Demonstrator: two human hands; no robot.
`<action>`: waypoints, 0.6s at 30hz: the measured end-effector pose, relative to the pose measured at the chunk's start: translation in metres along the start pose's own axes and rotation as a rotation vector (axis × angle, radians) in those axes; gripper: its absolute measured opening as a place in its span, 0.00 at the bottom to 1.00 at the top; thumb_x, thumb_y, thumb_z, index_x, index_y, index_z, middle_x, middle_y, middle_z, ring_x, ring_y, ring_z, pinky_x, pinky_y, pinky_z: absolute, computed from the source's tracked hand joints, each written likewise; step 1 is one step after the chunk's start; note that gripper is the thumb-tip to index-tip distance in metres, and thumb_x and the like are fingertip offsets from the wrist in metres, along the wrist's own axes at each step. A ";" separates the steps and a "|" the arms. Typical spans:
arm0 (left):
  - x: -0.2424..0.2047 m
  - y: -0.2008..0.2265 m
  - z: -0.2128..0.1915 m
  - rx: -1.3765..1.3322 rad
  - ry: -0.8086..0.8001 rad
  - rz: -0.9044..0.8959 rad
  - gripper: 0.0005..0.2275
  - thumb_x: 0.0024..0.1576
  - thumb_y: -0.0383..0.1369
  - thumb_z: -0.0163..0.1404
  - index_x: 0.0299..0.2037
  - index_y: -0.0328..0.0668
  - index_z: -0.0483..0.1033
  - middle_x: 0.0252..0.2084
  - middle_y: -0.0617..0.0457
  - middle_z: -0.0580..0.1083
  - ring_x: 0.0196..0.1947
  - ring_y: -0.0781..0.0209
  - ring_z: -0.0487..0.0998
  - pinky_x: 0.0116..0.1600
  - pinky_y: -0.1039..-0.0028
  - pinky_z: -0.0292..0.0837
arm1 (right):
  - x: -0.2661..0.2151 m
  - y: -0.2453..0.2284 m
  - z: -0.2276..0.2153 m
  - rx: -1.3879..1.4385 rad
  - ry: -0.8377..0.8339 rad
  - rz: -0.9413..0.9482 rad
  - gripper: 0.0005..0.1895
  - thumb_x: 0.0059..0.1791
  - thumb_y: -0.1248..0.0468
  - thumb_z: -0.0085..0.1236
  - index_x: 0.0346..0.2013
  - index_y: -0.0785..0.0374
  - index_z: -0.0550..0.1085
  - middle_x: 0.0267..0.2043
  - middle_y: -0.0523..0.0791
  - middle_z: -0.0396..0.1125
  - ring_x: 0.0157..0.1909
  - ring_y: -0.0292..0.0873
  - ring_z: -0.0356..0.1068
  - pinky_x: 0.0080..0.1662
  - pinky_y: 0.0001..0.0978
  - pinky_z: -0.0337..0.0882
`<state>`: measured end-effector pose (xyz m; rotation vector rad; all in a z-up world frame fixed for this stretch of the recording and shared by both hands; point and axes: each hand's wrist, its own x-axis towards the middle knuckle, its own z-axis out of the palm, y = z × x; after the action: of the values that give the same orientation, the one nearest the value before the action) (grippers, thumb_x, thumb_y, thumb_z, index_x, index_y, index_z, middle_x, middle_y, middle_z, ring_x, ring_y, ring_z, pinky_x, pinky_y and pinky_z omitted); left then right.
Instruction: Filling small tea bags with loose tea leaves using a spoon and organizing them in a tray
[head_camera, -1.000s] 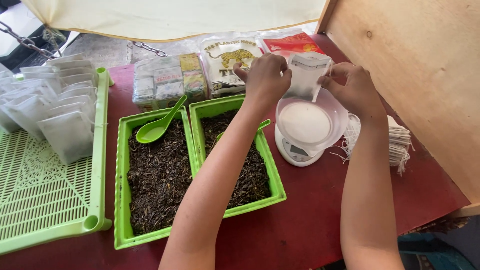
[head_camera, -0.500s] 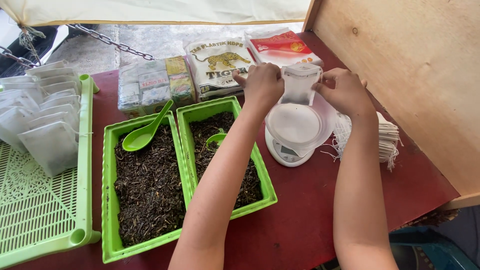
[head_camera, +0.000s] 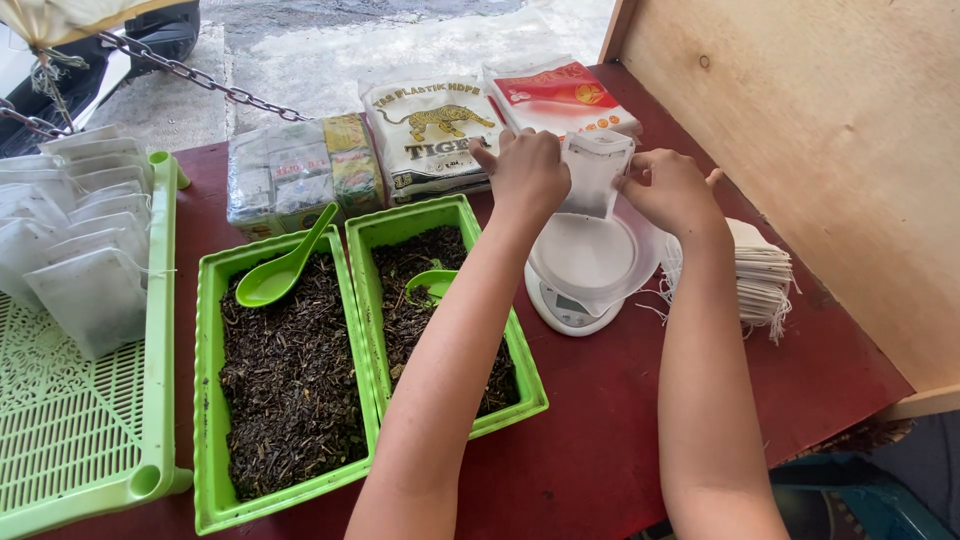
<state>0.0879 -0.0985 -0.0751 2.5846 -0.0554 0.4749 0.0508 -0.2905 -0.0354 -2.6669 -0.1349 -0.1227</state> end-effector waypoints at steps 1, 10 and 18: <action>0.000 0.001 -0.001 0.001 0.000 0.000 0.09 0.51 0.34 0.50 0.35 0.45 0.83 0.35 0.49 0.76 0.48 0.46 0.74 0.63 0.28 0.34 | -0.002 -0.003 -0.001 0.001 0.000 -0.001 0.12 0.48 0.49 0.59 0.41 0.48 0.81 0.51 0.41 0.74 0.58 0.54 0.72 0.64 0.90 0.37; -0.007 0.006 -0.015 0.083 -0.066 -0.039 0.16 0.55 0.41 0.54 0.49 0.42 0.77 0.49 0.46 0.69 0.58 0.45 0.63 0.63 0.31 0.39 | -0.009 -0.006 -0.010 0.065 -0.012 0.051 0.21 0.50 0.49 0.58 0.57 0.45 0.74 0.53 0.40 0.71 0.61 0.49 0.69 0.63 0.90 0.38; -0.006 0.011 -0.030 0.010 -0.143 -0.107 0.22 0.62 0.49 0.43 0.56 0.42 0.73 0.63 0.40 0.60 0.71 0.38 0.46 0.67 0.34 0.41 | -0.029 -0.015 -0.034 0.018 0.007 0.017 0.26 0.51 0.51 0.58 0.63 0.53 0.73 0.58 0.55 0.67 0.64 0.64 0.64 0.62 0.80 0.55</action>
<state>0.0710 -0.0938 -0.0482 2.6116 0.0363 0.2513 0.0180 -0.2946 -0.0016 -2.6492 -0.1107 -0.1250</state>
